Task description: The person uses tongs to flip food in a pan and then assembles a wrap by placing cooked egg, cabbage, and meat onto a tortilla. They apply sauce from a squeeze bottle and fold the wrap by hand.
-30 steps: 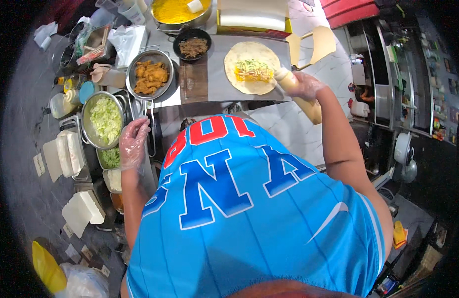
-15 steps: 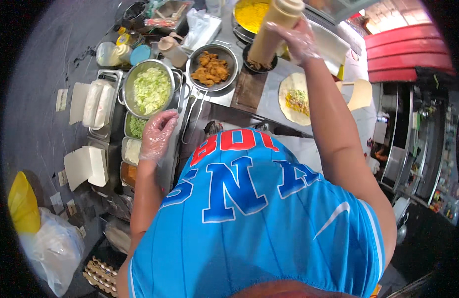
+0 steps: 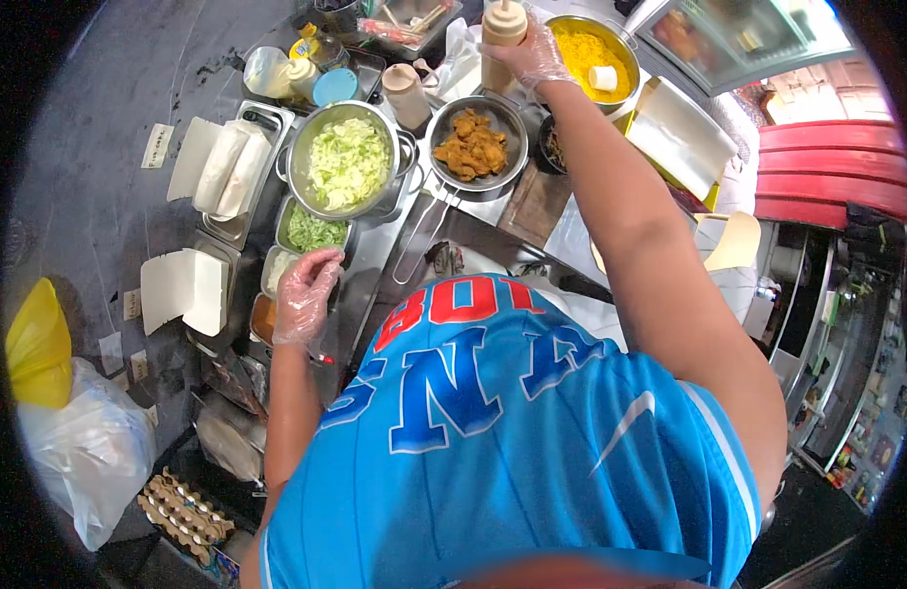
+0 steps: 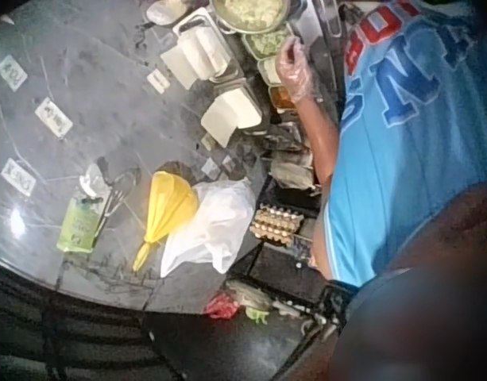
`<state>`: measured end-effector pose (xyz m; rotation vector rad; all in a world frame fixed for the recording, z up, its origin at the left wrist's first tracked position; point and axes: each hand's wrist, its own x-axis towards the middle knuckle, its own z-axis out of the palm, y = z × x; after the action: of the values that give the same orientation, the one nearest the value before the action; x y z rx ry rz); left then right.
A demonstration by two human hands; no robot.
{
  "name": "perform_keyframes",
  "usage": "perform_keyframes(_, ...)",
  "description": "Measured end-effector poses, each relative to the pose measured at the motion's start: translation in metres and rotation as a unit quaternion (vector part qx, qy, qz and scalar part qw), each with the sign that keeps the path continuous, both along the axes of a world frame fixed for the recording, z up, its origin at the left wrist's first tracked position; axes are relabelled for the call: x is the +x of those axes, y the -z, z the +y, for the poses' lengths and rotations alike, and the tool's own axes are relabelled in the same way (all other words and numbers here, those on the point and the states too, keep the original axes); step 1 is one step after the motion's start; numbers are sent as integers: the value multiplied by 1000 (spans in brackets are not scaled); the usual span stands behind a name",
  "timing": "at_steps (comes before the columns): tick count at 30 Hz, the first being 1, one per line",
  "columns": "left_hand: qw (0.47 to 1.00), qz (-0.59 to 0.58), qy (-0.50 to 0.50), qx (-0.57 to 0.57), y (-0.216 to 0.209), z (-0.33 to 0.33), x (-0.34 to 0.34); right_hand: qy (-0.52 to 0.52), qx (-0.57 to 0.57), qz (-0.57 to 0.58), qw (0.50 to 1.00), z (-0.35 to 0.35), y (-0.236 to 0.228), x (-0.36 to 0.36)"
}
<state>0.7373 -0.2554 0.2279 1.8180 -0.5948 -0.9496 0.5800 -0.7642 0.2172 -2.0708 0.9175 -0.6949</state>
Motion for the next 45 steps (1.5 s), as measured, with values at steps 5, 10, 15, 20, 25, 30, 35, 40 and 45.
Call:
perform_keyframes(5,990,-125,69,-20,-16,-82,22,42,-29,18,999,-21,50,-11)
perform_keyframes(10,903,-407,122,-60,9,-222,61,33,94,-8,995,-20,51,-17)
perform_keyframes(15,892,-316,304,-115,31,-316,99,124,27,151,980,9,29,-73)
perform_keyframes(20,871,-291,396,8,38,-330,132,106,131,117,979,106,14,-180)
perform_keyframes(25,874,-310,373,29,39,-361,99,189,195,210,939,179,33,-297)
perform_keyframes(30,893,-344,292,-18,41,-339,129,128,233,203,942,212,20,-296)
perform_keyframes(35,921,-252,255,-155,-35,-328,84,87,251,150,952,226,-10,-286)
perform_keyframes(40,926,-221,244,-187,-134,-283,-18,20,42,47,998,220,-37,-244)
perform_keyframes(45,934,-146,287,-158,-116,-264,-165,-21,17,-77,997,193,-47,-247)
